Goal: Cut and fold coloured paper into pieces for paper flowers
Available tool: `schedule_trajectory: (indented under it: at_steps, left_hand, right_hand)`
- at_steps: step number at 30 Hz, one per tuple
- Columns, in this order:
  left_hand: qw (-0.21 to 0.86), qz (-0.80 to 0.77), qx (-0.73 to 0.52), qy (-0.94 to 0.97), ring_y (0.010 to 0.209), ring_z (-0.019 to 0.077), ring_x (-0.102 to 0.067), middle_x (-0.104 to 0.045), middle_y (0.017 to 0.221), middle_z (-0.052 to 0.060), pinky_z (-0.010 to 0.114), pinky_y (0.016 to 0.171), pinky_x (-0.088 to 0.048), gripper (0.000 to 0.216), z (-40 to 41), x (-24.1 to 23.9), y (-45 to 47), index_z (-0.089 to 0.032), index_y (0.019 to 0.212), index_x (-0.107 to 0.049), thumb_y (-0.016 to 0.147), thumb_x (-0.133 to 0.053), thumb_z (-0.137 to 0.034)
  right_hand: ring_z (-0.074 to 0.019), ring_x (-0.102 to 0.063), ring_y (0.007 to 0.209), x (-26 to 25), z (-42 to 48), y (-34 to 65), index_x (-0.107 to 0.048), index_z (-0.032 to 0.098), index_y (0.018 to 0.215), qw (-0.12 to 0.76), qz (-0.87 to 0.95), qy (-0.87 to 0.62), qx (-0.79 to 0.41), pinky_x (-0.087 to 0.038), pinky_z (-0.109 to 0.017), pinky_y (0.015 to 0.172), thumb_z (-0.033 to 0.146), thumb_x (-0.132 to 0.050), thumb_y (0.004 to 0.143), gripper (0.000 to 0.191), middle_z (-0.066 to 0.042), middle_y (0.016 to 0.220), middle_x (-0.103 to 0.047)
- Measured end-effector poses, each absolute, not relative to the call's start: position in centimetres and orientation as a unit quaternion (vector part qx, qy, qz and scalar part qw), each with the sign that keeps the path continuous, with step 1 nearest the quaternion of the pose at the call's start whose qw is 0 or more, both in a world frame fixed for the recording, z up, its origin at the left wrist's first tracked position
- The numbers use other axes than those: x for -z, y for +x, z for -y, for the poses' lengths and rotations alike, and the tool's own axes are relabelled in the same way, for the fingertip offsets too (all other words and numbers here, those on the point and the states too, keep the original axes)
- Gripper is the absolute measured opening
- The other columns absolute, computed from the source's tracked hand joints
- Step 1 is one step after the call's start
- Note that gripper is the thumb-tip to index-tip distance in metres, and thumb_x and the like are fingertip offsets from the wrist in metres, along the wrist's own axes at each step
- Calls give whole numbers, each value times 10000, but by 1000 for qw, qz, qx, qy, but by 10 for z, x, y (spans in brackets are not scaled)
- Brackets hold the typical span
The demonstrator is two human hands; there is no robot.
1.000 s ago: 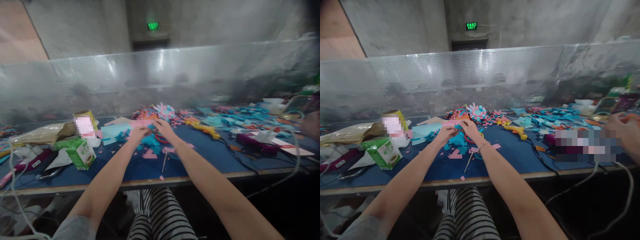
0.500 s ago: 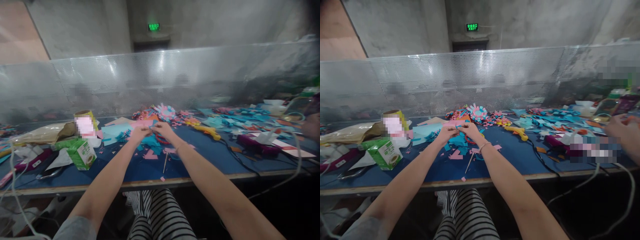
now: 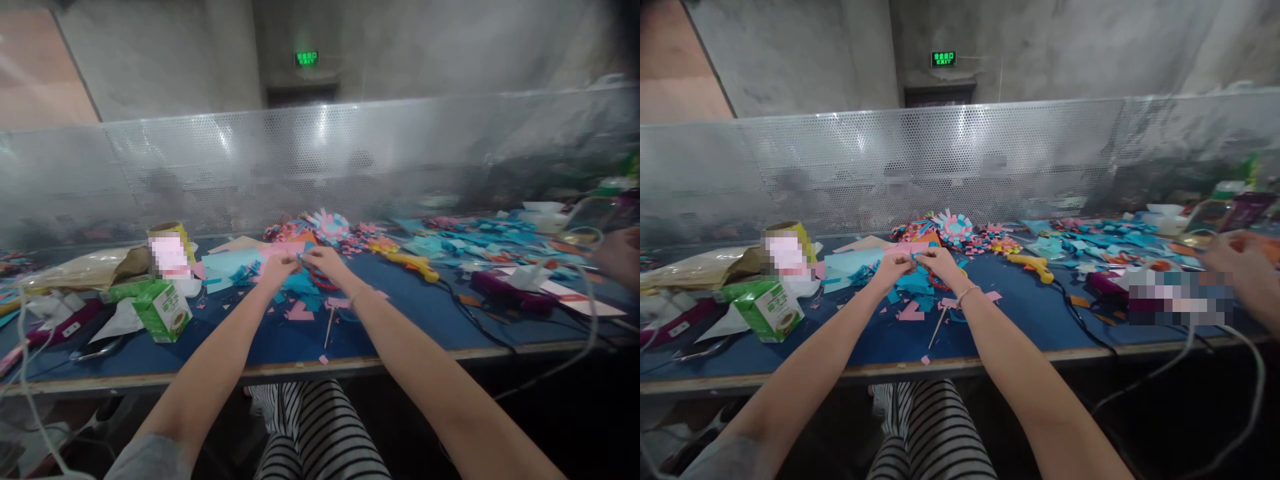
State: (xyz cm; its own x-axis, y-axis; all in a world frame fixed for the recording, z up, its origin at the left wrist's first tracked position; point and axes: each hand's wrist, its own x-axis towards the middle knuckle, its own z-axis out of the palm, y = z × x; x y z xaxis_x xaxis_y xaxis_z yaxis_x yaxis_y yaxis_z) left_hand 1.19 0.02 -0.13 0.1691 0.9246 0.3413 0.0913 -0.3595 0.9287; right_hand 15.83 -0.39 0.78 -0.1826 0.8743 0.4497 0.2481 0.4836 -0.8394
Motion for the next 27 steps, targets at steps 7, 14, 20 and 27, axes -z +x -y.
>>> schedule_trajectory:
  at_steps: [7,14,20,27]
  left_hand:
    - [387,-393,-498,669,495,102,-526,-583,508,3,227,531,-423,120,-2,4,11,-133,575,-597,566,-628,-248]
    - [571,-377,-525,506,519,127,-564,-596,528,35,246,545,-448,188,7,-4,18,-141,603,-561,599,-643,-311]
    - [667,-375,-517,385,551,130,-574,-576,524,41,233,537,-468,126,8,-6,17,-139,621,-570,619,-652,-234]
    - [619,-321,-581,421,485,37,-490,-550,541,-14,157,501,-423,117,1,-3,12,-124,611,-578,575,-687,-148]
  right_hand:
    - [-74,-387,458,-5,0,158,-518,145,547,525,673,-388,-347,-324,-225,469,358,-569,588,223,33,461,-457]
    - [-71,-391,467,-3,-2,157,-555,147,609,537,652,-364,-392,-332,-224,478,360,-583,587,217,43,489,-460]
    - [-108,-505,623,-3,-4,157,-598,152,676,507,726,-333,-325,-418,-255,620,333,-573,628,189,-4,656,-576]
    - [-114,-533,731,3,-7,153,-586,160,804,542,735,-335,-231,-435,-276,724,297,-592,639,215,-37,863,-572]
